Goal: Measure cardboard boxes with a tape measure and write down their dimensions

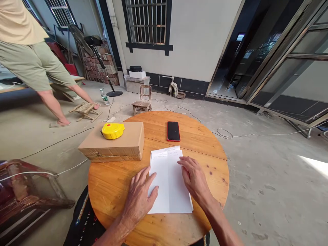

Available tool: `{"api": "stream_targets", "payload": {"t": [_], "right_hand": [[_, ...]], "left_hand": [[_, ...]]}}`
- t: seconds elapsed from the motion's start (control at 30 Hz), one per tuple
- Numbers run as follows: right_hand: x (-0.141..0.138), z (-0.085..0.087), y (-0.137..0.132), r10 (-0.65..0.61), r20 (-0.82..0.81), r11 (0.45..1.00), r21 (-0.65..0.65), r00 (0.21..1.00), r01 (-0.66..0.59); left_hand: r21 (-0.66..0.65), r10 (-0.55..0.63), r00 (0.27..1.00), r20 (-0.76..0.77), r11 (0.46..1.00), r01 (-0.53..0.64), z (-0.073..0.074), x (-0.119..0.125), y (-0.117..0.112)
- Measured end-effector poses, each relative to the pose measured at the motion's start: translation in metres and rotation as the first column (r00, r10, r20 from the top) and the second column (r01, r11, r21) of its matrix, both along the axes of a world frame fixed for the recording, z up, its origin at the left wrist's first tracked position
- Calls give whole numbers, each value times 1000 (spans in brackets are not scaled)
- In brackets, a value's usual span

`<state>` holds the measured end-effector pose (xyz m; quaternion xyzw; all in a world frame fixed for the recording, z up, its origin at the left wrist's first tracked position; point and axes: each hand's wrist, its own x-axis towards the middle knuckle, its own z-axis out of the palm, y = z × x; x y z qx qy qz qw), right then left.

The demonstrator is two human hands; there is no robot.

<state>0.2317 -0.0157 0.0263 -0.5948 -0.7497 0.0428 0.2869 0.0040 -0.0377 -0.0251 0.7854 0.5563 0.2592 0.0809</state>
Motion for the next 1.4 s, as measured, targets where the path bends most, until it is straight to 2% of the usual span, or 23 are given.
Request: {"api": "stream_targets", "payload": {"t": [0.17,0.33,0.6,0.83,0.97,1.1,1.17,1.4], "right_hand": [[-11,2,63,100,172,995,-44,980,-94],[-19,3,87,167,276,983,-116,946,-140],[-10,-2,95,147,305,974,-210,941,-84],[1,-2,97,188,205,955,-267,961,-130],[10,-1,95,223,117,939,-292,968,-181],[14,-2,97,227,42,928,-313,973,-203],[15,-2,98,225,15,923,-322,974,-209],[19,4,94,233,-39,918,-322,972,-233]], "left_hand": [[10,-1,1000,3,1000,1,-2,0,0],[1,-4,1000,15,1000,4,-2,-1,-1],[-9,11,1000,-18,1000,-11,-1,1,-2],[-3,-8,1000,-19,1000,8,2,-1,-2],[11,-147,989,-17,989,147,14,-1,-17],[-28,-367,929,-50,930,366,23,5,-30],[-74,-426,902,-71,904,421,23,10,-31],[-179,-345,931,-119,930,321,16,20,-30]]}}
